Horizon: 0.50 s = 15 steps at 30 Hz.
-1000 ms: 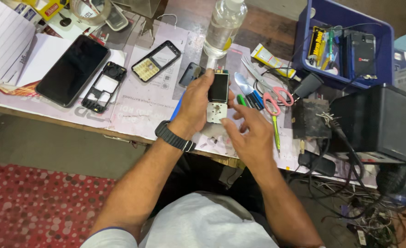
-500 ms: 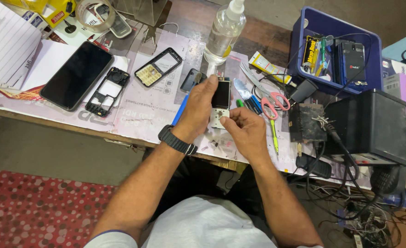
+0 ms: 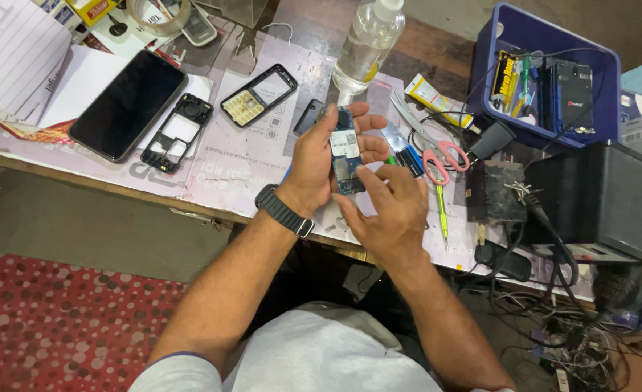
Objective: The person holds a mobile phone circuit board and uses a green tool to touch various parts of it. They use scissors to cut a piece of material and then use the green tool to place and press the material onto the board.
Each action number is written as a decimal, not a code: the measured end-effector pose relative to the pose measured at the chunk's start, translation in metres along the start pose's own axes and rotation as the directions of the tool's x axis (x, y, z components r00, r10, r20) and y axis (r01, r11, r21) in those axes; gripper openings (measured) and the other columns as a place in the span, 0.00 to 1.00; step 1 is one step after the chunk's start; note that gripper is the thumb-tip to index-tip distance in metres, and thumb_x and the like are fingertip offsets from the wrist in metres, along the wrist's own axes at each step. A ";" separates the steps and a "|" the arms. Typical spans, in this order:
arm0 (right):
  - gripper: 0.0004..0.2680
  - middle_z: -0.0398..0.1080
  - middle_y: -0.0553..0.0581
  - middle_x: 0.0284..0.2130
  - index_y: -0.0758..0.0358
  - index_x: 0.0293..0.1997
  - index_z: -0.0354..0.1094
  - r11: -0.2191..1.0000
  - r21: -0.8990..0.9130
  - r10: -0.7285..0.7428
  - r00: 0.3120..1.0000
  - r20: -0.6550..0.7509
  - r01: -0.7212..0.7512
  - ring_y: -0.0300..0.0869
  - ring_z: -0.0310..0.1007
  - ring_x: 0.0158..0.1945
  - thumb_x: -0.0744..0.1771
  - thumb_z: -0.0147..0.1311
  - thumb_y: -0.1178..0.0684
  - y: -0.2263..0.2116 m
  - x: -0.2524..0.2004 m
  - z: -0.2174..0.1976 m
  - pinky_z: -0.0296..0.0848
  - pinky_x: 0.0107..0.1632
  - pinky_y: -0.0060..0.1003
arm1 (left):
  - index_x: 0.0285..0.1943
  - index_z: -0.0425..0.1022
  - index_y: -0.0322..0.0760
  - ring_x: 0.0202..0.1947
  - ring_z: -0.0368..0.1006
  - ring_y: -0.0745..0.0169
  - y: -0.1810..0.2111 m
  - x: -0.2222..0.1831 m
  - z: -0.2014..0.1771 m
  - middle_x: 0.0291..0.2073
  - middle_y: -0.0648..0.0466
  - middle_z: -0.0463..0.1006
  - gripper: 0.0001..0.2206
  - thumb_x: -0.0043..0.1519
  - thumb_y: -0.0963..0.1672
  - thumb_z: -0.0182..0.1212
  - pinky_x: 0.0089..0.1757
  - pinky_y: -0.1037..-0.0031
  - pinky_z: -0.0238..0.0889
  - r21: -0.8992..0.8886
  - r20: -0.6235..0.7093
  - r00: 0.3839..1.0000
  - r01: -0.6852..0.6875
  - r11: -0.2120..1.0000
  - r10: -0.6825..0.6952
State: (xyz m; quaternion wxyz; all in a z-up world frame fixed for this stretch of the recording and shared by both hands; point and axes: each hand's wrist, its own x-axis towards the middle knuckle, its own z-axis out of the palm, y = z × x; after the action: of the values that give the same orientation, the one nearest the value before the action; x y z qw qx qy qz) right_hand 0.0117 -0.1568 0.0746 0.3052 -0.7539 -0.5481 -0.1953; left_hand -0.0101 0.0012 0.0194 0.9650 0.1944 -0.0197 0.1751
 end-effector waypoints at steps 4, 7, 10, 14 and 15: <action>0.20 0.71 0.58 0.43 0.63 0.53 0.70 1.000 0.007 0.003 1.000 -0.012 -0.003 0.50 0.71 0.45 0.60 0.73 0.50 0.008 -0.009 0.003 0.62 0.47 0.46 | 0.75 0.55 0.28 0.49 0.78 0.47 0.001 -0.002 -0.002 0.57 0.36 0.73 0.32 0.73 0.57 0.42 0.51 0.59 0.74 0.028 0.163 0.986 0.025 0.999 -0.029; 0.21 0.71 0.57 0.43 0.62 0.54 0.69 0.999 -0.023 -0.030 0.999 -0.041 0.029 0.50 0.71 0.47 0.60 0.74 0.51 0.011 -0.011 0.007 0.61 0.47 0.47 | 0.75 0.59 0.25 0.50 0.79 0.44 0.003 -0.003 -0.001 0.55 0.33 0.75 0.38 0.72 0.61 0.38 0.53 0.61 0.74 -0.032 0.255 0.966 0.053 0.998 -0.043; 0.21 0.72 0.57 0.44 0.63 0.55 0.69 1.000 -0.009 -0.016 0.999 -0.051 0.016 0.49 0.71 0.46 0.60 0.74 0.52 0.012 -0.012 0.008 0.61 0.47 0.46 | 0.71 0.61 0.25 0.51 0.79 0.44 0.003 -0.004 -0.001 0.59 0.32 0.75 0.39 0.69 0.62 0.35 0.52 0.61 0.74 -0.039 0.216 0.971 0.112 0.993 -0.101; 0.20 0.72 0.57 0.44 0.63 0.55 0.69 0.999 -0.001 -0.038 0.998 -0.055 0.038 0.49 0.72 0.47 0.60 0.74 0.53 0.015 -0.014 0.008 0.62 0.47 0.46 | 0.69 0.62 0.23 0.49 0.79 0.45 0.002 -0.003 -0.003 0.58 0.32 0.75 0.40 0.70 0.63 0.36 0.50 0.60 0.75 -0.031 0.241 0.966 0.105 0.994 -0.094; 0.20 0.73 0.57 0.45 0.63 0.55 0.69 0.999 0.000 -0.045 0.997 -0.062 0.045 0.49 0.72 0.48 0.61 0.73 0.54 0.015 -0.015 0.008 0.62 0.47 0.46 | 0.70 0.62 0.23 0.48 0.79 0.45 0.002 -0.003 -0.004 0.58 0.33 0.76 0.40 0.70 0.63 0.36 0.50 0.61 0.75 -0.030 0.241 0.966 0.109 0.994 -0.098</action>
State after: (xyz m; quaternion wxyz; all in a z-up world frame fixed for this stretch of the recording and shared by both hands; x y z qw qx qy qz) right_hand 0.0210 -0.1655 0.0554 0.3181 -0.7346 -0.5555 -0.2249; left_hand -0.0135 0.0034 0.0163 0.9673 0.1942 -0.1292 0.0993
